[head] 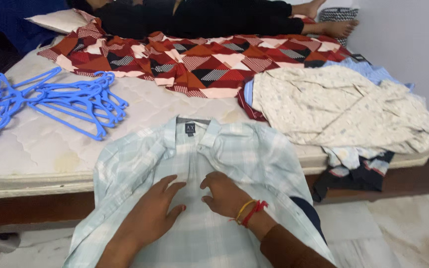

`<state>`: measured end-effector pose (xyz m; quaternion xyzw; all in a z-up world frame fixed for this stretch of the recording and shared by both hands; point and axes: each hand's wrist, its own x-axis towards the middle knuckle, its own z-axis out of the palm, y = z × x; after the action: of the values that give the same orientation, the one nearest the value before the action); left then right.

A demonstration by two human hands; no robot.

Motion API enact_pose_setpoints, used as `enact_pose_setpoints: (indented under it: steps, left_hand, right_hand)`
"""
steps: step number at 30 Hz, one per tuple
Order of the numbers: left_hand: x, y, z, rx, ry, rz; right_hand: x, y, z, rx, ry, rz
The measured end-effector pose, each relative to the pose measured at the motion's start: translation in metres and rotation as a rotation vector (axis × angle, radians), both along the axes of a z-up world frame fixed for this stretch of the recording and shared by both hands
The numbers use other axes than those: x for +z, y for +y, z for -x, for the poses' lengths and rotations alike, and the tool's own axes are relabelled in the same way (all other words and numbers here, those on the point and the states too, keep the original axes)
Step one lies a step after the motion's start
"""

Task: The person unfolds a light blue plaid shirt, buttons it from top to bottom, smooths the collar, and places it on a blue plastic hanger. The shirt remains on the hanger at the end of the clip.

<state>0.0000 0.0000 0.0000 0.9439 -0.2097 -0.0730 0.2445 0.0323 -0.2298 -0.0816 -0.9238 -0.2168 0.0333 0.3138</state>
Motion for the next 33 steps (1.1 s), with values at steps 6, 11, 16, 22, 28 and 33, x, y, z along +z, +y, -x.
enact_pose_setpoints:
  steps: [6,11,16,22,28,33]
  left_hand:
    - [-0.034,0.005,-0.058,0.011,-0.057,0.113]
    - [-0.078,-0.001,-0.085,0.091,-0.111,0.299]
    - [-0.12,-0.021,-0.084,0.02,-0.235,0.334]
    - [-0.144,-0.049,-0.102,0.08,-0.39,0.329]
    - [-0.149,-0.062,-0.106,0.224,-0.475,0.107]
    - [-0.139,-0.068,-0.109,0.396,-0.445,-0.088]
  right_hand:
    - [0.011,-0.002,-0.042,-0.054,-0.049,-0.175]
    - [0.014,0.012,-0.041,-0.276,-0.346,-0.311]
    - [0.0,0.025,-0.038,-0.296,-0.025,-0.431]
    - [-0.052,0.049,-0.056,-0.349,-0.189,-0.282]
    - [-0.078,0.054,-0.069,-0.471,-0.378,-0.021]
    - [-0.05,0.044,-0.075,-0.627,-0.366,0.06]
